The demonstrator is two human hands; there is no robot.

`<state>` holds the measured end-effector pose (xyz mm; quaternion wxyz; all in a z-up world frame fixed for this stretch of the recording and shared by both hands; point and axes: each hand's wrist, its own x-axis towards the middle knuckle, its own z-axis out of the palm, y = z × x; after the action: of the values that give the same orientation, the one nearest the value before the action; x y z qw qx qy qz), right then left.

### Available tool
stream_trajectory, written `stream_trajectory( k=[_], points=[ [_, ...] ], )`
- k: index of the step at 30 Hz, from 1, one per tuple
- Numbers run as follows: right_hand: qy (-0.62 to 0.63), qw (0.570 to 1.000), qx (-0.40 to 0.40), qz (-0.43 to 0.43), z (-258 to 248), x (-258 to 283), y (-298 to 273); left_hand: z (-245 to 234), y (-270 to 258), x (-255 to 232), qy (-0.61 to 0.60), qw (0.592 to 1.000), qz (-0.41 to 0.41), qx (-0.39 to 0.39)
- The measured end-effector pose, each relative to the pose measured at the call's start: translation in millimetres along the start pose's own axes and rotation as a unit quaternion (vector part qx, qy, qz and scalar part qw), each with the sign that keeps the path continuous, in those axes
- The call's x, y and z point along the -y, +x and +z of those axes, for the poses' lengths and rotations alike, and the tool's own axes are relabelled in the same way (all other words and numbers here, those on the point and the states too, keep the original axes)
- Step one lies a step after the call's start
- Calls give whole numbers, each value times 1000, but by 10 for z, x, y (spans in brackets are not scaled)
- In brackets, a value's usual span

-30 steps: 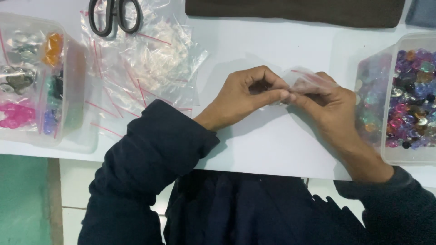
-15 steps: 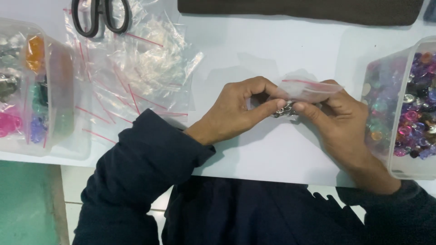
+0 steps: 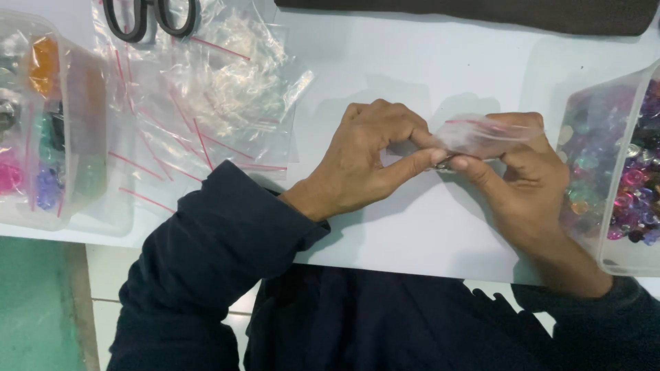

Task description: Sorting and packaging small colorful buttons into plastic bags.

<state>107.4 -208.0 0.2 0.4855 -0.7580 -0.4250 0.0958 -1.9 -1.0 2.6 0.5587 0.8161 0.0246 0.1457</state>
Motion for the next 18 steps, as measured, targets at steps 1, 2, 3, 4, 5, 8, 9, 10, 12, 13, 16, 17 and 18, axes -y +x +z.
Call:
stream_trajectory(
  k=[1,2,3,4,5,8,9,10,12,13,16,17,18],
  points=[
    [0,1000,1,1,-4,-18,7,-3,1,23,0,1000,-1,0],
    [-20,1000,16,-5,-10,-35,11,-4,2,44,37,999,5,-11],
    [-42,999,31,-11,-19,-50,23,-9,9,63,75,997,13,-23],
    [-42,999,31,-12,-4,-21,43,6,0,103,75,997,13,-23],
    [-61,997,45,4,12,7,70,16,0,142,111,993,21,-20],
    [-68,997,35,5,30,34,94,25,17,131,134,990,40,-23],
    [-55,998,13,-9,37,33,87,24,16,109,120,991,48,-30],
    [-55,998,13,-10,28,0,78,17,10,96,120,991,49,-31],
    [-40,998,-4,-55,-2,-72,56,13,12,69,80,996,24,-27],
    [-41,998,-6,-56,13,-46,69,26,11,124,80,996,26,-27],
    [-84,996,33,-8,35,20,101,49,18,225,151,987,51,-27],
    [-98,994,21,-35,30,19,106,52,20,223,146,987,60,-36],
    [-111,992,8,-61,24,19,110,57,22,221,141,987,69,-44]
  ],
)
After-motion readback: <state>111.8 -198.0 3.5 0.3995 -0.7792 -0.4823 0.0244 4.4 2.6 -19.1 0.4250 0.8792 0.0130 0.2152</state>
